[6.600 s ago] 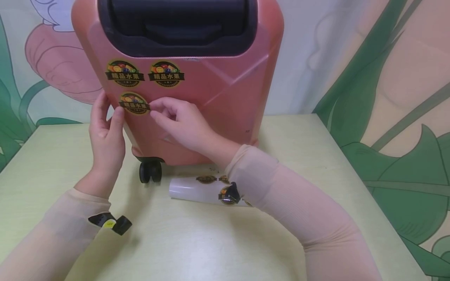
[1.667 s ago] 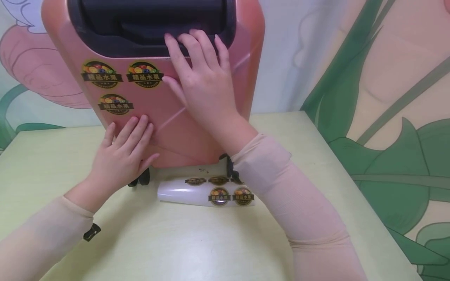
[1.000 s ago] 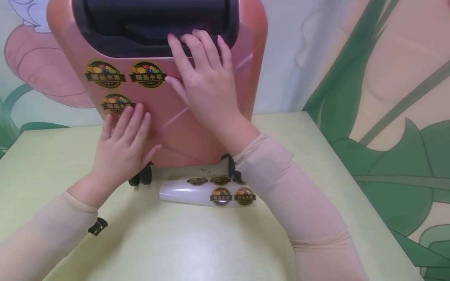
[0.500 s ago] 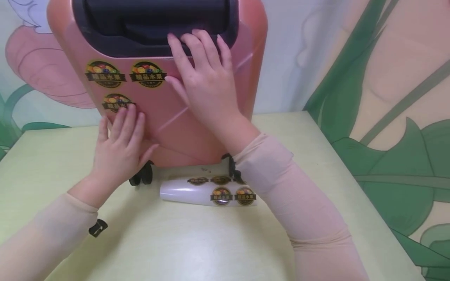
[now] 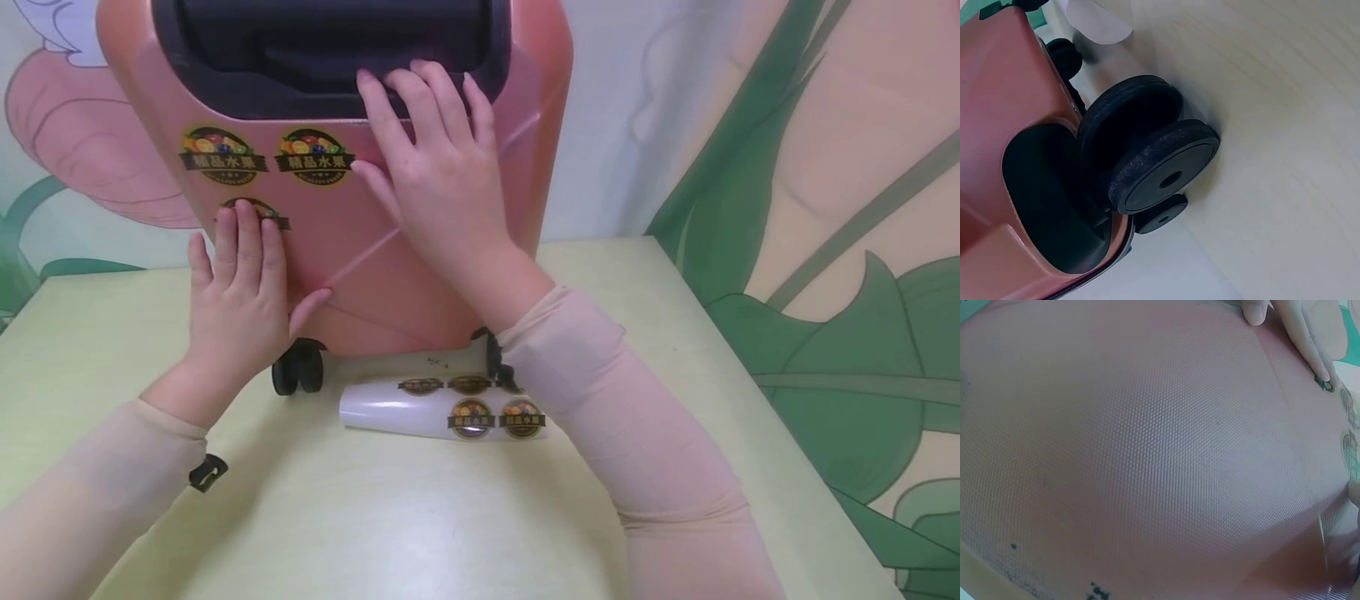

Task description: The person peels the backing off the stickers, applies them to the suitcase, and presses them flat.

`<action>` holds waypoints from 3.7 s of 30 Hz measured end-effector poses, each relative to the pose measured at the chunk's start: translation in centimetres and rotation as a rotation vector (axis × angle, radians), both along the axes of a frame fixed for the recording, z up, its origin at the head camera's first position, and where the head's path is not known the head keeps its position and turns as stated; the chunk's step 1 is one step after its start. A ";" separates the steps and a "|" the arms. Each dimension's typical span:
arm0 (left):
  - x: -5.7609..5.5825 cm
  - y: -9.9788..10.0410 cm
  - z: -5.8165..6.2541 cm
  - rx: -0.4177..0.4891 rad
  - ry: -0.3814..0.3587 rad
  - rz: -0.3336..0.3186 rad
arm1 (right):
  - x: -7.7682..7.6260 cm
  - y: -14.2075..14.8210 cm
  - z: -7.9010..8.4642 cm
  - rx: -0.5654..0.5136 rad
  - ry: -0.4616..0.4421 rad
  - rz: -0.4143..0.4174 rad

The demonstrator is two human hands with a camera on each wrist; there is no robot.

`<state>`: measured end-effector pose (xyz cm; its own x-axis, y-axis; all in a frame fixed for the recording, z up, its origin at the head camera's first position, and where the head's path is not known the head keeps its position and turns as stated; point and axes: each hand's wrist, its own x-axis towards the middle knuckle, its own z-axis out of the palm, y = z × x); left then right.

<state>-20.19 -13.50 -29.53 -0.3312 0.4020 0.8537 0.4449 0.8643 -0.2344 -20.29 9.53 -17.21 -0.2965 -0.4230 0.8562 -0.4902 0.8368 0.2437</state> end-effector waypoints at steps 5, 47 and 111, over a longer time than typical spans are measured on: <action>-0.1 0.0 -0.2 0.003 0.012 0.018 | 0.0 0.0 -0.1 0.001 -0.005 0.001; 2.4 1.1 1.5 -0.043 -0.090 -0.053 | -0.1 0.7 -0.7 0.054 -0.026 0.066; 6.4 4.7 -6.6 0.831 -1.759 -0.406 | 6.5 4.0 -17.4 0.202 -0.929 0.366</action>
